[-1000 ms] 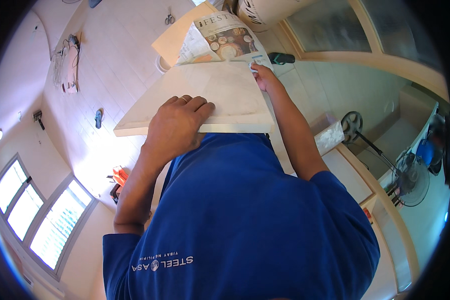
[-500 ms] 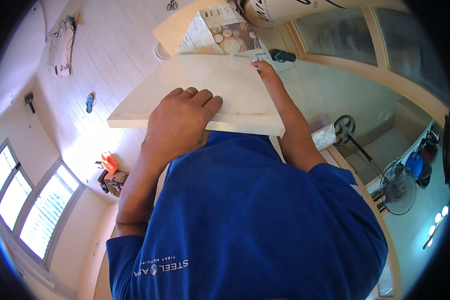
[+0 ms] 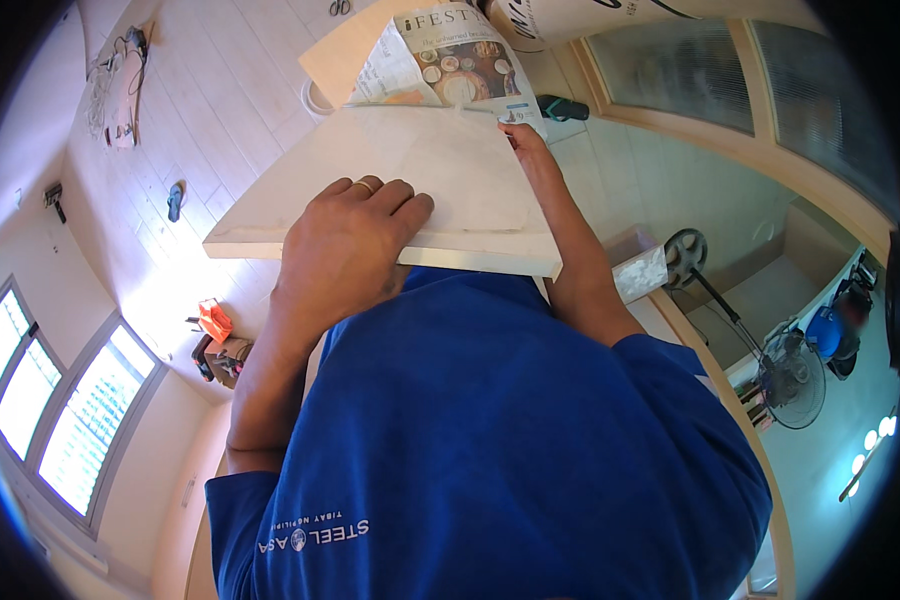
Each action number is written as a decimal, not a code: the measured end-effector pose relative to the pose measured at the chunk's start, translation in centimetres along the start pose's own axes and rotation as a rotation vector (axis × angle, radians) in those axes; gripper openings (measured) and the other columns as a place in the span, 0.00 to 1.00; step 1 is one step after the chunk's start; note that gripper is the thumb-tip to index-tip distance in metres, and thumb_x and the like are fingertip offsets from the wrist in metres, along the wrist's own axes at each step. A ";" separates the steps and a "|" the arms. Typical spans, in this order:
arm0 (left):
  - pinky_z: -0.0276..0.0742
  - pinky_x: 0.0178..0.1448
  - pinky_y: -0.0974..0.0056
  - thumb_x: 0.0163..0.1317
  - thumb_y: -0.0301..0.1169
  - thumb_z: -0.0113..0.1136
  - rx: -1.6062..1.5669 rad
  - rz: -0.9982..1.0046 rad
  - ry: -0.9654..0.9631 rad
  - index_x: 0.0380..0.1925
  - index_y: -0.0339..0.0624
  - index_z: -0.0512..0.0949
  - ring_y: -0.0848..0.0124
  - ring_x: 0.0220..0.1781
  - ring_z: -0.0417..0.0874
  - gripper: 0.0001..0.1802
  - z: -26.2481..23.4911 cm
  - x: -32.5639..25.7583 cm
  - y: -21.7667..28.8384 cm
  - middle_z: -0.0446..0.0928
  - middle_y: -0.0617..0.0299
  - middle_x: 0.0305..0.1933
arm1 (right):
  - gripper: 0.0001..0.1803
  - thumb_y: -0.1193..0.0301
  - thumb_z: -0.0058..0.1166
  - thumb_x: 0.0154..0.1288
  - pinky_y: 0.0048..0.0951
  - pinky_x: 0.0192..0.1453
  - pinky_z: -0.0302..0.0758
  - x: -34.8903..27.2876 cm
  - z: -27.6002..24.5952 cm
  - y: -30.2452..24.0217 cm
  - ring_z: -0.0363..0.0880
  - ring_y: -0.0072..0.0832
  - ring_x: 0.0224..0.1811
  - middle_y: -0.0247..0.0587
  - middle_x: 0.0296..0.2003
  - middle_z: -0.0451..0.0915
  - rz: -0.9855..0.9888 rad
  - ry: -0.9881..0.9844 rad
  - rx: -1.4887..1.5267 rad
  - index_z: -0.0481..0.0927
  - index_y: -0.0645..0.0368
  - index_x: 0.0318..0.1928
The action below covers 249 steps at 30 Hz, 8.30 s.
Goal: The person aligns and fits a white plastic edge strip along the edge of a white cabinet door, pressing it into place. The person repeatedly adjusts the strip and the door to ensure proper alignment.
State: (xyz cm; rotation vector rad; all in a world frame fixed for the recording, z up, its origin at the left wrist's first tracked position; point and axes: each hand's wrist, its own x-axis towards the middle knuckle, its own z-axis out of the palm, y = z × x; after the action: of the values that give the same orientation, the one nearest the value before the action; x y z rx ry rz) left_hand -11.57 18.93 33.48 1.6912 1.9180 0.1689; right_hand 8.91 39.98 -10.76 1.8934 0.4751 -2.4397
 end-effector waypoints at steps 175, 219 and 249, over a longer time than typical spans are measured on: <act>0.87 0.48 0.45 0.49 0.31 0.70 0.044 0.128 0.196 0.43 0.46 0.91 0.49 0.46 0.92 0.18 -4.2 11.0 -6.2 0.90 0.50 0.42 | 0.15 0.81 0.63 0.73 0.29 0.54 0.85 -22.4 3.3 -7.2 0.90 0.25 0.48 0.44 0.47 0.91 -1.285 0.008 -0.949 0.85 0.68 0.58; 0.84 0.60 0.47 0.56 0.36 0.79 0.047 0.031 0.135 0.50 0.52 0.90 0.51 0.54 0.90 0.20 -2.8 5.9 -3.8 0.90 0.56 0.48 | 0.19 0.74 0.68 0.67 0.47 0.63 0.80 -13.0 0.4 -3.4 0.86 0.48 0.56 0.52 0.51 0.88 -1.412 0.029 -1.284 0.86 0.61 0.57; 0.84 0.59 0.49 0.56 0.35 0.75 0.108 0.052 0.018 0.50 0.46 0.91 0.50 0.53 0.89 0.20 -3.5 6.2 -2.6 0.90 0.54 0.49 | 0.08 0.68 0.69 0.75 0.38 0.67 0.76 -29.6 5.0 -6.7 0.84 0.32 0.55 0.39 0.47 0.87 -1.098 -0.793 -0.086 0.89 0.59 0.48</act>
State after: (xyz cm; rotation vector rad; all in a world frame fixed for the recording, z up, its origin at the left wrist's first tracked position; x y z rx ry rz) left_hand -15.77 25.21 33.17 1.8170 1.9286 0.1028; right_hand 10.72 40.03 19.99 0.4281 1.8009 -3.2862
